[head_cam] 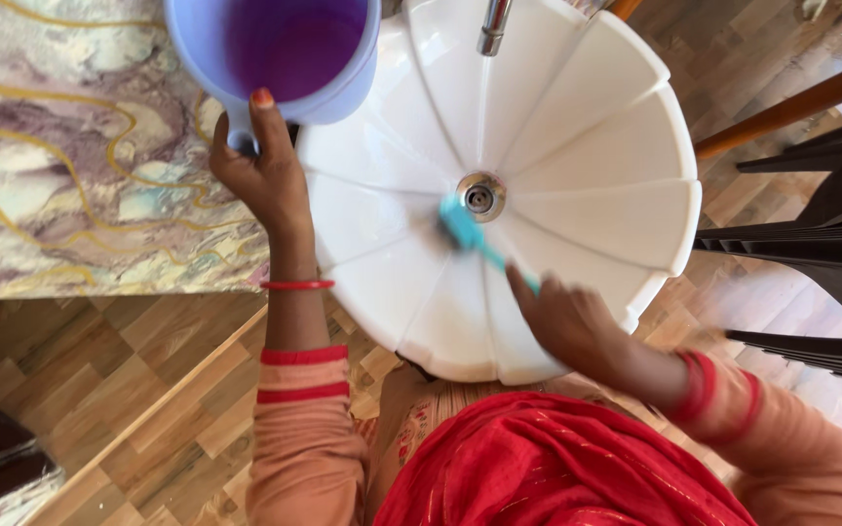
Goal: The person cleans a white, flower-shaped sink using a blue brush and rinsing with water from a purple mug.
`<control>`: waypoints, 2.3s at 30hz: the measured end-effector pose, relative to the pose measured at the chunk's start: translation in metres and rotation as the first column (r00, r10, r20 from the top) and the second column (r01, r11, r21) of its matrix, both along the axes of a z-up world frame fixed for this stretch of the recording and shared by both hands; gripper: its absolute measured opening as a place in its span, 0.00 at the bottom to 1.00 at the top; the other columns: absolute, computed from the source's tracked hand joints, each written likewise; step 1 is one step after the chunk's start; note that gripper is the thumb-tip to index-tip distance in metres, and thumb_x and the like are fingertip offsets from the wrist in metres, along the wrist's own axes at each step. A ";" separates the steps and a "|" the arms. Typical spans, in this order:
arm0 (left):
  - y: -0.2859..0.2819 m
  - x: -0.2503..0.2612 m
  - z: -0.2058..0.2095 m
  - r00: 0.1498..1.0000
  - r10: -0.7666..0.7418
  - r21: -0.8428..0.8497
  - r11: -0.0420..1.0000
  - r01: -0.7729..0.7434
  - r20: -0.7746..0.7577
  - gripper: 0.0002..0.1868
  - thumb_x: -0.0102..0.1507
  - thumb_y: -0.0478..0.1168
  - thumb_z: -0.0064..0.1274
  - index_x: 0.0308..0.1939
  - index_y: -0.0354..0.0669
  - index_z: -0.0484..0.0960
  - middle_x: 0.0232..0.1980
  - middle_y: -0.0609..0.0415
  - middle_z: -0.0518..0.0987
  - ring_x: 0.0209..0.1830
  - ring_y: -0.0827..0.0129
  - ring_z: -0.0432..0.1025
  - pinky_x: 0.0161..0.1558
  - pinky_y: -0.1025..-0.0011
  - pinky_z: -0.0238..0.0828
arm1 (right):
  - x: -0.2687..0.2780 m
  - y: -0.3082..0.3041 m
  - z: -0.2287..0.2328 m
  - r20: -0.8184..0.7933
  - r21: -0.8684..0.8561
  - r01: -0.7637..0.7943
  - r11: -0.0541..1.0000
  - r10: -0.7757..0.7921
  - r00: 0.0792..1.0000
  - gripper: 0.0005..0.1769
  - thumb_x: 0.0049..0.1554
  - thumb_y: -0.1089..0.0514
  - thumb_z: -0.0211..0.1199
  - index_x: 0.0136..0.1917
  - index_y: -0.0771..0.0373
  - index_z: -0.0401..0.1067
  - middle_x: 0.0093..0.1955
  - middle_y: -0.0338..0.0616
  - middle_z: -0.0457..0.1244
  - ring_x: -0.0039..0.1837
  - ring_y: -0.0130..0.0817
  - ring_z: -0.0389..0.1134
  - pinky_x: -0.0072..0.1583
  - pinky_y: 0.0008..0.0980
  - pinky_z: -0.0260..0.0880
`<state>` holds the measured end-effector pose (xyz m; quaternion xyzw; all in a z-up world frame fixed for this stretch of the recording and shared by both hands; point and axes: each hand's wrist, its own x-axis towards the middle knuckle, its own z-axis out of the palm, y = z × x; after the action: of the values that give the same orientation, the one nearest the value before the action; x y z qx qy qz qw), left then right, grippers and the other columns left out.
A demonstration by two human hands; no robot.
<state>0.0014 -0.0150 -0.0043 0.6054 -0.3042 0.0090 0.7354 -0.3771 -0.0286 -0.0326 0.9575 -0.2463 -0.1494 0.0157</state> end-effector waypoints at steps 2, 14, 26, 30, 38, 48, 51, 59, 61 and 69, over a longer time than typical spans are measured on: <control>-0.002 0.000 -0.001 0.999 -0.001 -0.008 1.000 0.001 -0.042 0.21 0.72 0.48 0.57 0.35 0.31 0.80 0.26 0.62 0.74 0.25 0.81 0.64 0.30 0.78 0.54 | 0.013 -0.027 -0.018 0.131 -0.221 -0.082 0.972 0.113 0.985 0.35 0.60 0.65 0.51 0.80 0.71 0.54 0.33 0.45 0.60 0.27 0.32 0.63 0.29 0.35 0.62; -0.002 -0.001 -0.001 1.000 0.010 -0.035 0.999 -0.011 -0.023 0.21 0.71 0.50 0.57 0.37 0.32 0.83 0.27 0.63 0.75 0.24 0.82 0.64 0.29 0.78 0.55 | -0.041 -0.057 0.050 -0.145 0.105 0.043 0.994 -0.027 0.989 0.40 0.57 0.66 0.51 0.81 0.53 0.49 0.44 0.51 0.62 0.27 0.33 0.66 0.30 0.35 0.69; -0.007 -0.007 -0.005 0.996 0.093 -0.037 0.995 -0.093 -0.012 0.21 0.71 0.50 0.58 0.37 0.32 0.83 0.25 0.64 0.74 0.24 0.82 0.62 0.29 0.76 0.54 | -0.085 -0.085 0.060 -0.176 0.130 -0.103 0.986 0.125 0.976 0.39 0.56 0.63 0.53 0.80 0.60 0.50 0.39 0.48 0.64 0.31 0.37 0.71 0.31 0.35 0.70; -0.010 -0.009 -0.016 0.991 0.130 -0.064 0.989 -0.130 0.006 0.23 0.72 0.51 0.59 0.35 0.31 0.81 0.27 0.63 0.75 0.27 0.81 0.63 0.31 0.74 0.57 | -0.060 -0.092 0.028 0.094 0.002 -0.253 0.967 0.252 0.963 0.33 0.58 0.63 0.53 0.77 0.67 0.56 0.38 0.48 0.63 0.29 0.37 0.68 0.30 0.35 0.68; -0.024 -0.019 -0.003 0.976 0.216 0.055 0.975 -0.216 0.008 0.24 0.68 0.58 0.57 0.39 0.38 0.84 0.27 0.64 0.82 0.24 0.83 0.73 0.29 0.78 0.70 | -0.042 -0.136 0.028 0.028 0.242 -0.228 0.943 0.228 0.973 0.50 0.47 0.69 0.58 0.82 0.58 0.49 0.51 0.53 0.62 0.37 0.46 0.70 0.38 0.43 0.71; -0.050 0.001 0.008 0.934 0.349 0.306 0.899 -0.313 -0.073 0.26 0.59 0.57 0.61 0.37 0.31 0.84 0.30 0.53 0.82 0.28 0.73 0.73 0.34 0.68 0.70 | -0.092 -0.111 0.097 -0.210 0.195 -0.101 0.976 0.142 0.967 0.40 0.54 0.70 0.53 0.79 0.56 0.54 0.73 0.54 0.55 0.37 0.35 0.73 0.33 0.29 0.76; -0.053 0.015 0.016 0.888 0.460 0.439 0.799 -0.411 -0.005 0.33 0.57 0.63 0.61 0.38 0.30 0.83 0.34 0.48 0.85 0.34 0.66 0.81 0.40 0.65 0.77 | -0.078 -0.102 0.082 -0.065 0.051 -0.229 0.972 0.232 0.971 0.39 0.51 0.66 0.57 0.76 0.64 0.57 0.69 0.60 0.59 0.36 0.37 0.73 0.31 0.31 0.75; -0.053 -0.002 0.067 0.856 0.476 0.682 0.560 -0.470 0.200 0.29 0.57 0.61 0.55 0.44 0.37 0.86 0.47 0.40 0.86 0.48 0.47 0.81 0.46 0.57 0.77 | -0.085 -0.086 0.078 -0.087 0.052 -0.357 0.933 0.360 0.929 0.33 0.50 0.62 0.59 0.70 0.69 0.62 0.61 0.66 0.63 0.34 0.39 0.74 0.30 0.33 0.75; -0.055 -0.006 0.073 0.836 0.478 0.686 0.514 -0.515 0.270 0.29 0.57 0.61 0.55 0.45 0.37 0.84 0.46 0.37 0.84 0.45 0.43 0.79 0.42 0.54 0.76 | -0.083 -0.080 0.072 -0.084 0.005 -0.393 0.920 0.392 0.916 0.29 0.52 0.61 0.57 0.66 0.72 0.63 0.60 0.69 0.64 0.33 0.38 0.73 0.31 0.31 0.75; -0.074 0.016 0.059 0.813 0.349 0.755 0.323 -0.571 0.466 0.23 0.62 0.55 0.51 0.38 0.35 0.84 0.39 0.35 0.83 0.41 0.43 0.79 0.40 0.55 0.78 | -0.022 -0.098 0.032 0.117 -0.162 -0.376 0.912 0.396 0.911 0.24 0.54 0.64 0.57 0.64 0.71 0.67 0.59 0.74 0.64 0.32 0.37 0.73 0.30 0.30 0.74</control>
<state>0.0174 -0.0887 0.0546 0.9467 -0.1573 0.1289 0.2498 -0.3989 -0.1263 -0.0003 0.9923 -0.0619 -0.0553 0.0917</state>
